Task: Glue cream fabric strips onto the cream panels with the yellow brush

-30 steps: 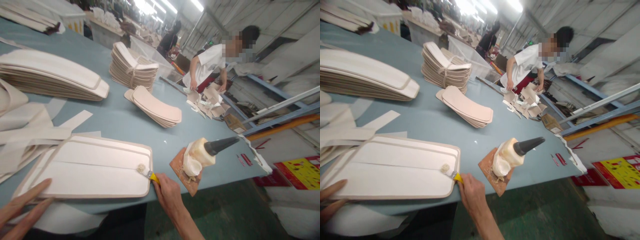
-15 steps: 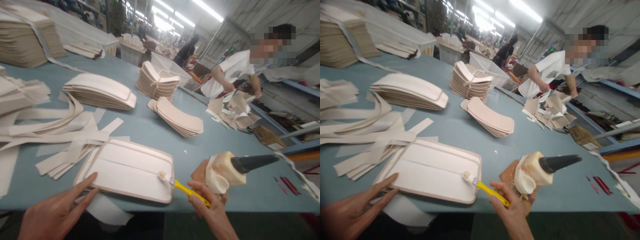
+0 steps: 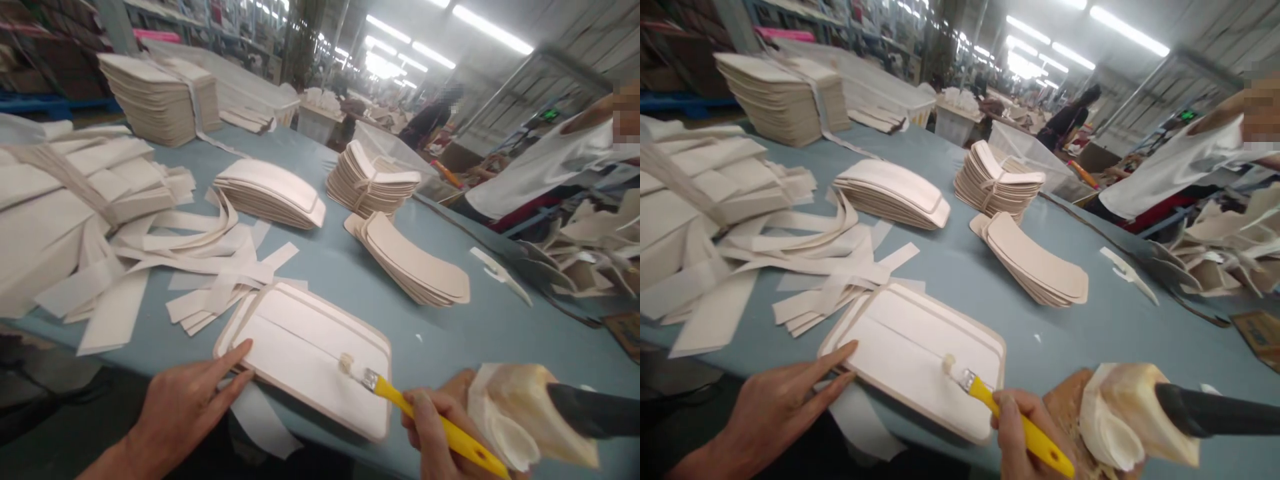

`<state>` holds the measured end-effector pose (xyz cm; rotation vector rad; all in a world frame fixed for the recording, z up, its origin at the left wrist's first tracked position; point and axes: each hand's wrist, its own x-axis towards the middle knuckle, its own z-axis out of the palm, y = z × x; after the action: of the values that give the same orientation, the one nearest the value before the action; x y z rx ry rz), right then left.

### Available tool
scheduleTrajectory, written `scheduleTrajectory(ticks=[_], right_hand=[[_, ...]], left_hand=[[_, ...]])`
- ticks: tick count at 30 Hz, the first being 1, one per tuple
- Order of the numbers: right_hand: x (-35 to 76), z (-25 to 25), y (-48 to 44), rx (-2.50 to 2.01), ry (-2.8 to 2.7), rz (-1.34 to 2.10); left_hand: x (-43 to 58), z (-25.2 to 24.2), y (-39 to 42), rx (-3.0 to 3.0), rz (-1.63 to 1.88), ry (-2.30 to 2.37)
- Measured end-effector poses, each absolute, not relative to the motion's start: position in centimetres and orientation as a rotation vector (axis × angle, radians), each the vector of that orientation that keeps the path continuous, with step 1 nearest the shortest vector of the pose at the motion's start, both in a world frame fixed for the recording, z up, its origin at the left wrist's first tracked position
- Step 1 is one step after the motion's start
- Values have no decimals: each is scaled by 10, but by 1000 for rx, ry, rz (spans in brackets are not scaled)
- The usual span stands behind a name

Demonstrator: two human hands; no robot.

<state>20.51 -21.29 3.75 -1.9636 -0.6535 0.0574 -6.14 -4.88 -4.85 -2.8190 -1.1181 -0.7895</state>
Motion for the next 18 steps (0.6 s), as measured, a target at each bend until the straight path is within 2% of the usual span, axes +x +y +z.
scheduleTrajectory(ticks=[4,9,14,18], right_hand=[[177,33,-167,-1774,-764,371],[142,30,-120,-1638,-1018,464],[126,24,-104,-1584,-1347,243],[142,26,-121,-1679,-1408,42]], left_hand=[[-59,-44,-49,-2848,-834,-1133],[-58,-43,-50,-2886,-870,-1173],[-58,-40,-50,-2899,-837,-1191],[-59,-44,-51,-2914,-847,-1220]])
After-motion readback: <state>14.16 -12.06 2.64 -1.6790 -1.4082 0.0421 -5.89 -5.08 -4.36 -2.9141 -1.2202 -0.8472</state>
